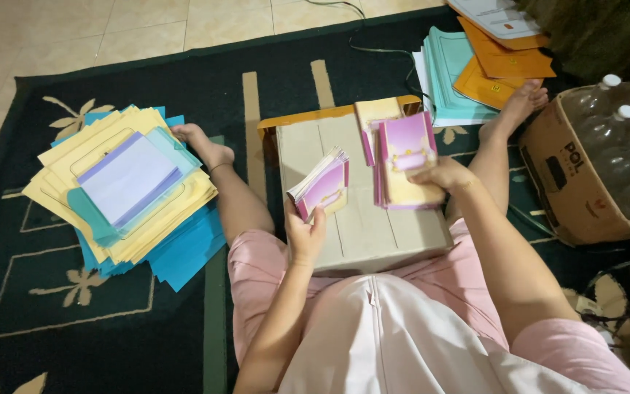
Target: The person folds paper sheets into envelopes and stacks them on a wooden stand.
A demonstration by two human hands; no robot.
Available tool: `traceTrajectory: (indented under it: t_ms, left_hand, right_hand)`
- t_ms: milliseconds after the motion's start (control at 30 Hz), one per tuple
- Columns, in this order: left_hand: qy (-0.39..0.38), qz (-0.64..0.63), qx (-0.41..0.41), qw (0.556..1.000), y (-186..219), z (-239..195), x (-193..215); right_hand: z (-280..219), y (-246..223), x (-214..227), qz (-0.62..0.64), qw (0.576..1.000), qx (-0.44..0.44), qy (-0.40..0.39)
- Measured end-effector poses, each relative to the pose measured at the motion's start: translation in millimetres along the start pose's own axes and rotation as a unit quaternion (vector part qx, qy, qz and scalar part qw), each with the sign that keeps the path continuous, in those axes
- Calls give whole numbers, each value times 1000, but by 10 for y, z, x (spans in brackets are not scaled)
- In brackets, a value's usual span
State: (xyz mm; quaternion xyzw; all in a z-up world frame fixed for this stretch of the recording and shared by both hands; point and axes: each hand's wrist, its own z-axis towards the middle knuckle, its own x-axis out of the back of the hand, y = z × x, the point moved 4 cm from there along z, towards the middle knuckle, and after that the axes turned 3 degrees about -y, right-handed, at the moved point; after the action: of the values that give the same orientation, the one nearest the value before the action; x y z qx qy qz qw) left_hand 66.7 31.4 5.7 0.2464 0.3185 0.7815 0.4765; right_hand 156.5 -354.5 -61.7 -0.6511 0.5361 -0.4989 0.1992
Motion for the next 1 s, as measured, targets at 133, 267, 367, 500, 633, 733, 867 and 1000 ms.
traceTrajectory:
  t_ms: [133,267,367,500,633,733,867,1000]
  left_hand:
    - [9,-11,1,1000,-55,-12,-9]
    - [12,-9,8,1000,-147,-42,-27]
    - [10,-26,19,999,-39,21,-11]
    - [17,-16,17,1000,-125,12,-30]
    - [5,-18,32,999,-239,-41,-42]
    - [-5,-13,38,999,-245,-45,-40]
    - [-9,-24,53,998,-154,-25,-7]
    - [-10,-19,61,998,-61,51,2]
  right_hand:
    - [-680,141,46,104,994,22,-26]
    - [-1084,240,134,174,983,56,13]
    - [-1377,-65,46,207,972,109,33]
    - [-1260,-364,98,202,964,161,66]
    - [-496,-509,163,121,967,200,102]
    - [-24,-791,117,109,966,213,96]
    - [837,-869,75,-59,987,120,89]
    - [1263,-781,-90,-160,981,40,101]
